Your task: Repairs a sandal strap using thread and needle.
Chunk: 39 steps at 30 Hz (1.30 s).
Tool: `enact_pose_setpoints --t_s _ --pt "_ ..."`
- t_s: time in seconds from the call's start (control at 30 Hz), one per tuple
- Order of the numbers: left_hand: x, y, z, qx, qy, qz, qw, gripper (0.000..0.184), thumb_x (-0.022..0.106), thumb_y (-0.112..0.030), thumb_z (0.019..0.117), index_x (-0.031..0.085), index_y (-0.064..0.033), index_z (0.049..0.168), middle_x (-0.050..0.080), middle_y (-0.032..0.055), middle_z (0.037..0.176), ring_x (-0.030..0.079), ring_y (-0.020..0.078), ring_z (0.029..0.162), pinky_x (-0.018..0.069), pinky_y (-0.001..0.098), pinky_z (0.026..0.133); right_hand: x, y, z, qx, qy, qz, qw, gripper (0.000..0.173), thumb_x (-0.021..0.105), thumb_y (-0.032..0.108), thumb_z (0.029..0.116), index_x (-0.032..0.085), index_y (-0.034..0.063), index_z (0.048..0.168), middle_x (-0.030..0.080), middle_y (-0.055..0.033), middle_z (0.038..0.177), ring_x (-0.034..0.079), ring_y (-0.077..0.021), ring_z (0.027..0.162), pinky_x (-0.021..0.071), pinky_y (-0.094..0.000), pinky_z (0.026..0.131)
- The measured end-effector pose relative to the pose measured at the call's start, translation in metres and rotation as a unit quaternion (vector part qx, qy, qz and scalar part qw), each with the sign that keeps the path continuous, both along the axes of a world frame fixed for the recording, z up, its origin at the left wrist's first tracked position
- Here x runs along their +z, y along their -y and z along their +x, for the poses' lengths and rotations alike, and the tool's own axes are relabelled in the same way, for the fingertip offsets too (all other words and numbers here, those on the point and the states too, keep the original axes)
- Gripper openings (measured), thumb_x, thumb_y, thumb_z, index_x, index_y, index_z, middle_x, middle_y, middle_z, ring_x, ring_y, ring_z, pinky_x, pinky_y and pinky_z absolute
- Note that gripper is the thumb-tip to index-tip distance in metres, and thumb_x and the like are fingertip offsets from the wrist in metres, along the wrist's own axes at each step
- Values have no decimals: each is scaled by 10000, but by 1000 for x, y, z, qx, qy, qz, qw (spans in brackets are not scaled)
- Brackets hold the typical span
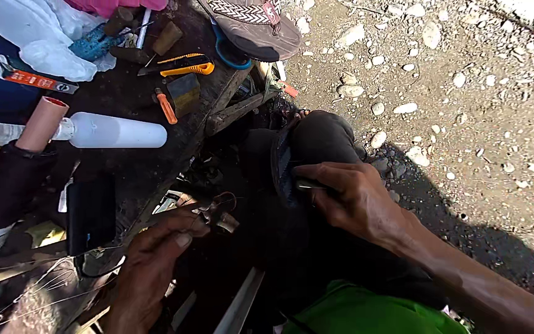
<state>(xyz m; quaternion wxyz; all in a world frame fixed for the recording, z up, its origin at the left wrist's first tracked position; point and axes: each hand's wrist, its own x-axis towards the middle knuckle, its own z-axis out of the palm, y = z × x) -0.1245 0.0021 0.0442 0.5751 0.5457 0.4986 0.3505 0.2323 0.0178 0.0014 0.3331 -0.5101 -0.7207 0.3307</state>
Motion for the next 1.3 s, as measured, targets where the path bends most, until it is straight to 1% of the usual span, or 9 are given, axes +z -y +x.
enact_pose_setpoints --t_s 0.07,0.2,0.47,0.67,0.73,0.9,1.03,1.17,1.3 --pt "-3 -3 24 42 -189 55 979 394 649 -347 981 674 -126 1307 645 45 1330 648 182 1153 580 341 934 -3 -1 -15 -8 46 48 998 272 579 226 953 784 131 1105 733 -19 821 691 -154 681 525 -367 544" --pt "-3 -12 107 12 -148 131 980 633 599 -414 1023 465 -9 1491 652 91 1305 669 100 829 582 261 662 -2 -9 -12 -13 -41 3 999 203 596 261 933 759 151 980 707 43 770 638 -54 641 513 -295 535" --pt "-4 -28 157 -5 -219 150 964 658 646 -138 930 435 -7 1539 596 49 698 537 136 522 507 315 498 31 -8 31 179 -530 -285 779 179 643 343 1000 748 199 1017 661 106 722 578 13 573 487 -180 528" --pt "-7 -27 166 21 -215 170 962 560 651 -68 892 557 33 1435 575 59 648 516 151 499 478 332 479 55 -10 58 123 -318 -128 931 329 576 330 1065 665 137 813 587 103 664 513 37 567 432 -170 524" --pt "-8 -26 163 32 -210 161 964 548 658 -67 897 563 40 1426 590 73 671 534 156 517 495 337 496 62 -18 63 108 -101 -62 987 455 577 331 1064 611 53 706 512 -21 568 470 -111 494 368 -310 470" --pt "-13 -27 154 47 -54 117 991 371 631 -20 948 627 64 1309 598 34 723 525 78 591 475 257 566 71 -34 59 68 328 45 941 308 649 338 982 733 48 923 704 -182 822 710 -407 735 540 -567 551" --pt "-15 -24 142 111 120 115 980 324 542 28 939 708 -64 1202 614 -77 773 504 -18 620 439 180 576 43 -37 31 91 280 58 954 372 687 303 974 714 95 1282 702 -218 1061 718 -417 832 580 -564 600" --pt "6 -14 107 160 239 125 949 293 608 -103 968 756 -242 1178 676 -70 803 541 -12 607 465 174 564 9 -30 16 74 150 74 983 162 678 125 935 786 99 1053 694 -211 1154 718 -370 923 598 -520 659" --pt "19 1 58 213 330 152 907 208 655 -172 952 763 -237 1117 643 -86 723 556 -1 580 470 173 551 10 -17 40 104 -257 -68 958 148 691 192 992 754 58 976 665 -62 1196 621 -77 1082 536 -252 910"
